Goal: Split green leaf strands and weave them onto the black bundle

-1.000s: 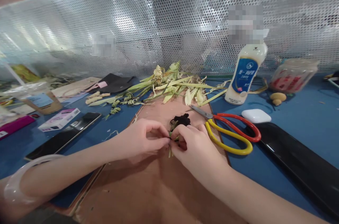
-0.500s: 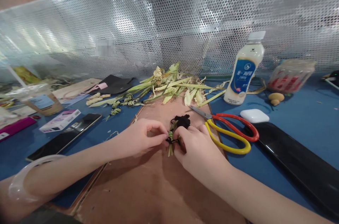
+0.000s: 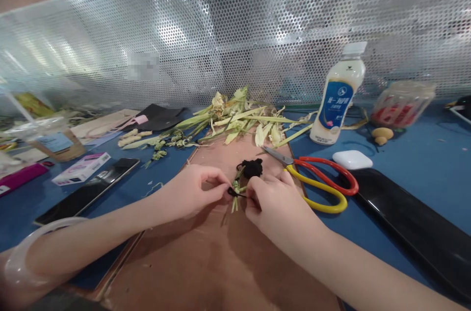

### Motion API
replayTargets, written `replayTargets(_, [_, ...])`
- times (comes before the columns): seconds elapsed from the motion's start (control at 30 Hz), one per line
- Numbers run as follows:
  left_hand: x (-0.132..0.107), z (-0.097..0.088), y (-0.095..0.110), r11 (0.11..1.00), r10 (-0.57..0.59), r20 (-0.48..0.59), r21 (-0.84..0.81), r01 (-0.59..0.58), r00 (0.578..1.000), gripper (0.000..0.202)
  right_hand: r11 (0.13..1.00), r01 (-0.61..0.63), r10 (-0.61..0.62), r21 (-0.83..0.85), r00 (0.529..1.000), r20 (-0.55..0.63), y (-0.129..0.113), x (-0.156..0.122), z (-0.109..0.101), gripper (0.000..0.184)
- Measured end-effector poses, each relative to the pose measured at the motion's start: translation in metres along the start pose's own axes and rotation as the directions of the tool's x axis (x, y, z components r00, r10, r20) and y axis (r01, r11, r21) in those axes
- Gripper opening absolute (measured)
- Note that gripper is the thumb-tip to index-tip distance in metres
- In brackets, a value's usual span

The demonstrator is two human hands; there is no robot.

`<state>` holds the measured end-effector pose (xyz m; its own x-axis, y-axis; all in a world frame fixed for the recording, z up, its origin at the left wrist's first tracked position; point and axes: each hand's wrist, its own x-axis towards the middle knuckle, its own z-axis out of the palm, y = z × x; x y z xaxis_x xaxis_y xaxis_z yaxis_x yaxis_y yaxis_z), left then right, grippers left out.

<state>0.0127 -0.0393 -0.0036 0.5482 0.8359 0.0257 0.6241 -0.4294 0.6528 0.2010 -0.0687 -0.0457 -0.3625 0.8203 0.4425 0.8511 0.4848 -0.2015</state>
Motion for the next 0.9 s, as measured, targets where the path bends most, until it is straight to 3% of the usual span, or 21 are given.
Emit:
replayTargets(0.47, [-0.002,-0.003,0.006,0.988,0.053,-0.057,0.145,-0.045,0.997,0.016,0.997,-0.072,0.074,-0.020,0.989,0.128,-0.002,0.000,-0.007,0.008])
replayTargets(0.9, [-0.004,-0.002,0.009,0.979,0.040,-0.065,0.201,-0.026,0.997,0.011,0.995,-0.088,0.092,-0.050,0.990,0.102,0.006,-0.002,-0.014,0.013])
